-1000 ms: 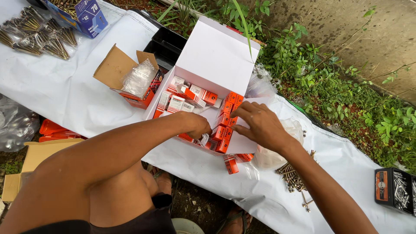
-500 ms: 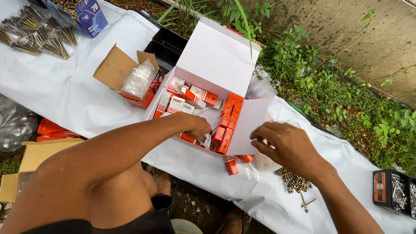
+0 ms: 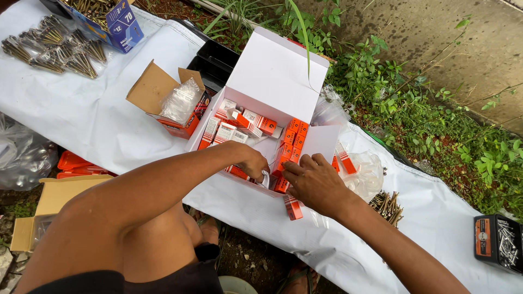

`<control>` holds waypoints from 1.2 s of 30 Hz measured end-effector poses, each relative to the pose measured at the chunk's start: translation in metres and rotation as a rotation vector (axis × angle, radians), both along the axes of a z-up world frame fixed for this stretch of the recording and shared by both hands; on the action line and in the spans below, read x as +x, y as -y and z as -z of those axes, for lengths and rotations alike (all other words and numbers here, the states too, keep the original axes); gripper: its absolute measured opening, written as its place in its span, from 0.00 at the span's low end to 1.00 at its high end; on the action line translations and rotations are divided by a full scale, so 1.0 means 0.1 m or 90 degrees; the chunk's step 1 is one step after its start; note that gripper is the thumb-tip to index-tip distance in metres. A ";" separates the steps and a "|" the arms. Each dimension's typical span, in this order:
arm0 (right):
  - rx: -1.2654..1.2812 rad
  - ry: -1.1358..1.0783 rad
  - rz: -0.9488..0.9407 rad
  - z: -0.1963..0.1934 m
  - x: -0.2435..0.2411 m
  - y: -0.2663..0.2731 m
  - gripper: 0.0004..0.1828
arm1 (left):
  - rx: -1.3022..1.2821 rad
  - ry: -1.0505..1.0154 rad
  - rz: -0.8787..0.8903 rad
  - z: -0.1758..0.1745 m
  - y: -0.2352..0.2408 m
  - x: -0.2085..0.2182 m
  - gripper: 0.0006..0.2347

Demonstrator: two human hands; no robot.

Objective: The person cleans a small plastic nozzle with a white cloth and then packs several small orange product boxes into a larger white box on a table.

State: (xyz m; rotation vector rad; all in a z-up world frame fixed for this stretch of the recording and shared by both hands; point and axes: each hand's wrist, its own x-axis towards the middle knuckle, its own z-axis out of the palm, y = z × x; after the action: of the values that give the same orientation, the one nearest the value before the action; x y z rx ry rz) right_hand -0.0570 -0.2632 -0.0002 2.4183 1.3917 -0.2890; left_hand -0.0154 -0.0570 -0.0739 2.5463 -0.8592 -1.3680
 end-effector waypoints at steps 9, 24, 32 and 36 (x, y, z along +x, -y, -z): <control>0.055 0.008 -0.001 0.09 0.11 -0.09 0.14 | -0.045 0.002 0.099 -0.46 -0.07 -0.10 0.24; 0.124 -0.018 0.017 0.08 0.26 -0.13 0.10 | -0.014 0.181 0.231 0.08 -0.02 -0.10 0.27; 0.125 -0.020 0.017 0.09 0.24 -0.11 0.12 | 0.067 0.363 0.274 0.15 0.10 -0.18 0.22; 0.107 -0.024 0.017 0.11 0.23 -0.08 0.15 | 0.093 0.428 0.259 0.09 -0.02 -0.17 0.18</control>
State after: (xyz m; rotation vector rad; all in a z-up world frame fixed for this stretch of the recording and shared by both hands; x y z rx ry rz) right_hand -0.0337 -0.2557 -0.0109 2.5808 1.4545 -0.2331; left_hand -0.0320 -0.0550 -0.0826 3.1192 -1.4911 -0.6212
